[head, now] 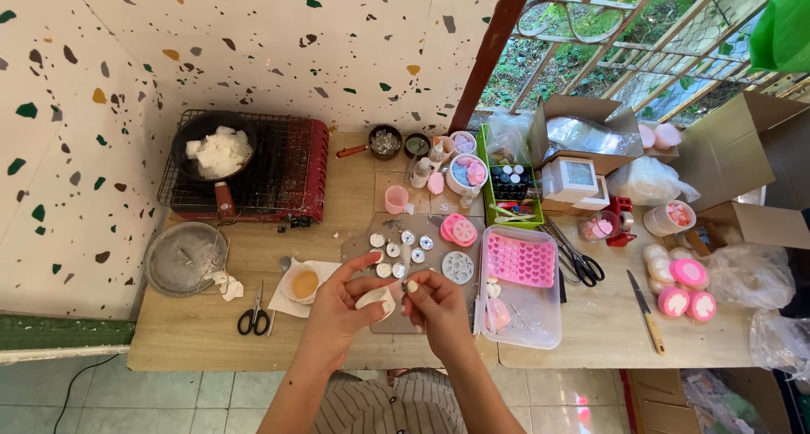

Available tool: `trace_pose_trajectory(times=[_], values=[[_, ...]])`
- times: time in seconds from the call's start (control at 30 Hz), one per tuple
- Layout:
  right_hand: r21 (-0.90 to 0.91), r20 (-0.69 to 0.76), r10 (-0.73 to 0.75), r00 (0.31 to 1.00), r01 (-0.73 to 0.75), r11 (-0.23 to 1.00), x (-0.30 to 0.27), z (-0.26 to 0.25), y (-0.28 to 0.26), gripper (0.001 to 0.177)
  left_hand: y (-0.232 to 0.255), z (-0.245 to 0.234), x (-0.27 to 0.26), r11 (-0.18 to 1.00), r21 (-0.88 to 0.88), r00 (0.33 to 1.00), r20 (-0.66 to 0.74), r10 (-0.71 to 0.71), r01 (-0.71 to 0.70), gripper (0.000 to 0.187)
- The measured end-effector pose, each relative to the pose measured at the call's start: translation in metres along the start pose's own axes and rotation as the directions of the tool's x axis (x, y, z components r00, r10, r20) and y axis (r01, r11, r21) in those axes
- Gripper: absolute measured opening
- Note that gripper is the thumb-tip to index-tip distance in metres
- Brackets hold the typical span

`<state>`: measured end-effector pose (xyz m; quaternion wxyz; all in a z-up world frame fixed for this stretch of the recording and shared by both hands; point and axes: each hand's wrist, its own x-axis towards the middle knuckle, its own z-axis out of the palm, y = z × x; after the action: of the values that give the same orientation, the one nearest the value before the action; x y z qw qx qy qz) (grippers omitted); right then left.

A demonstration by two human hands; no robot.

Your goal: Making decorative candles by melting wax and preparing molds.

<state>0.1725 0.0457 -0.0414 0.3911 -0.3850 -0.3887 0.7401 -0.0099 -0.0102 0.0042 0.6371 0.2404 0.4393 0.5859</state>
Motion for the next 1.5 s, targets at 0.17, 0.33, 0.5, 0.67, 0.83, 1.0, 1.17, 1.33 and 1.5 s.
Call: trace_pose_trajectory(times=[0.17, 0.33, 0.5, 0.67, 0.83, 1.0, 1.17, 1.33, 1.5], values=[[-0.776, 0.231, -0.743, 0.628, 0.580, 0.249, -0.015, 0.030, -0.006, 0.005, -0.006, 0.008, -0.003, 1.000, 0.022, 0.998, -0.063, 0.013, -0.011, 0.079], [-0.643, 0.153, -0.577, 0.802, 0.524, 0.559, -0.003, 0.018, -0.003, 0.008, -0.010, -0.003, 0.002, 0.997, 0.075, 0.994, -0.112, -0.013, 0.022, 0.080], [0.156, 0.153, 0.091, 0.984, -0.114, 0.981, 0.011, -0.014, 0.018, 0.014, -0.012, -0.013, 0.006, 0.998, -0.039, 0.998, -0.040, -0.042, 0.041, 0.081], [0.385, 0.267, 0.167, 0.949, -0.264, 0.884, 0.018, -0.015, 0.024, 0.012, -0.012, -0.014, 0.011, 0.999, -0.012, 0.998, -0.052, -0.042, 0.041, 0.081], [0.445, 0.310, 0.197, 0.930, -0.325, 0.834, 0.024, -0.020, 0.029, 0.015, -0.014, -0.015, 0.018, 0.999, 0.015, 0.996, -0.079, -0.039, 0.040, 0.079], [0.530, 0.375, 0.232, 0.898, -0.413, 0.741, 0.031, -0.029, 0.041, 0.008, -0.007, -0.010, 0.022, 0.995, 0.088, 0.993, -0.117, -0.029, 0.039, 0.077], [0.566, 0.419, 0.177, 0.891, -0.408, 0.717, 0.032, -0.038, 0.034, 0.011, -0.003, -0.016, 0.028, 0.905, 0.425, 0.968, -0.235, 0.087, 0.022, 0.075], [0.545, 0.376, 0.158, 0.913, -0.355, 0.759, 0.033, -0.050, 0.017, 0.011, -0.010, -0.050, 0.034, 0.784, 0.621, 0.905, -0.341, 0.253, 0.015, 0.053], [0.463, 0.128, 0.152, 0.980, -0.194, 0.865, 0.068, -0.084, 0.044, 0.014, -0.026, -0.075, 0.037, 0.792, 0.610, 0.880, -0.385, 0.278, 0.016, 0.020]])
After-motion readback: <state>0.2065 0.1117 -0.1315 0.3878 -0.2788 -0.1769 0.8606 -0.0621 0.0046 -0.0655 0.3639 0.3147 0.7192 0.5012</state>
